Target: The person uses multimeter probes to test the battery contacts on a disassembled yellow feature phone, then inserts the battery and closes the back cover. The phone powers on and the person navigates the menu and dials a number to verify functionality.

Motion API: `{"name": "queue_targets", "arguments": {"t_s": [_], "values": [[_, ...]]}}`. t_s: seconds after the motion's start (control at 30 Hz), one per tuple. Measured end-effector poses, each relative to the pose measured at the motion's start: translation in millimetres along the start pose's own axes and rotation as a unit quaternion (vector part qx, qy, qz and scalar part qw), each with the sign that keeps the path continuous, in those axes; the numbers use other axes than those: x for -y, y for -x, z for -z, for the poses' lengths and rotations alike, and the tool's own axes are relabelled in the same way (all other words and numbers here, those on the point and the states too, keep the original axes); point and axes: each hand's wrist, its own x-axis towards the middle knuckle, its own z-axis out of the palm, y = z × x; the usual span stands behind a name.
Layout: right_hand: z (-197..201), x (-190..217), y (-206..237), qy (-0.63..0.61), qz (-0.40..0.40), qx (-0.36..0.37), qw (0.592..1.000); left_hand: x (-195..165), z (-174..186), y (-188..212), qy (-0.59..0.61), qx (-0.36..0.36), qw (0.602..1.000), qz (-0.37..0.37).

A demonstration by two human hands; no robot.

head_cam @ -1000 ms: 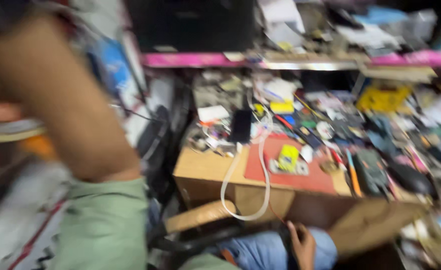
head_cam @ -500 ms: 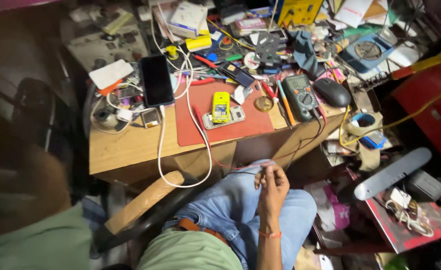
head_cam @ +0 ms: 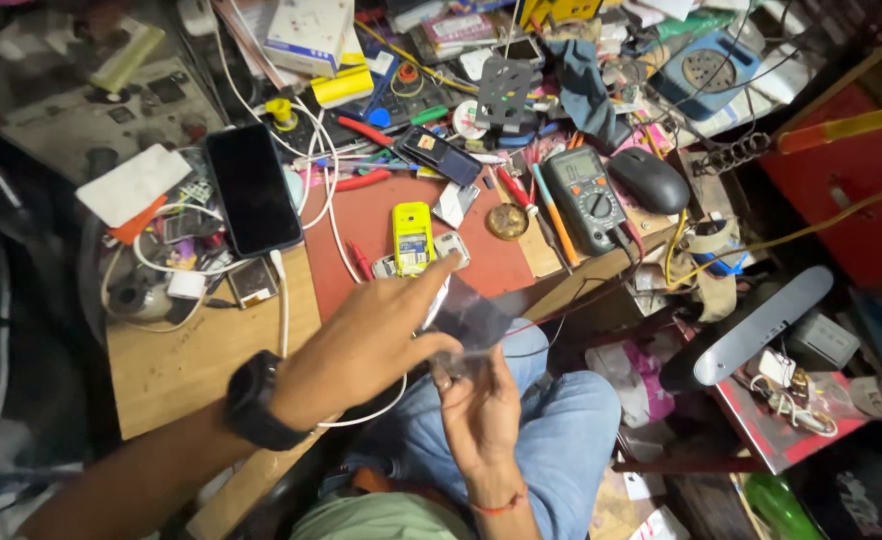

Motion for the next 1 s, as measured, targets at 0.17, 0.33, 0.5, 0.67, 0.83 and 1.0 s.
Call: {"name": "queue_targets", "arguments": {"t_s": [0.17, 0.33, 0.5, 0.67, 0.83, 1.0], "values": [[-26, -9, -24, 0.03, 0.036, -0.04, 0.998, 21, 29, -16, -0.038, -0.002, 0.999, 0.014], [-73, -16, -57, 0.069, 0.034, 0.009, 0.997, 38, 61, -38, -0.11, -0.034, 0.993, 0.023], [-102, -32, -83, 0.081, 0.019, -0.016, 0.996, 58, 81, -50, -0.078, -0.085, 0.993, -0.004], [-109, -41, -95, 0.098, 0.023, -0.022, 0.995, 73, 86, -50, -0.026, -0.109, 0.993, -0.025], [-116, -48, -100, 0.059, -0.001, 0.018, 0.998, 87, 93, -45, -0.046, -0.148, 0.988, 0.0], [-120, -43, -106, 0.155, 0.041, -0.035, 0.986, 101, 110, -41, -0.078, -0.265, 0.961, -0.023]]}}
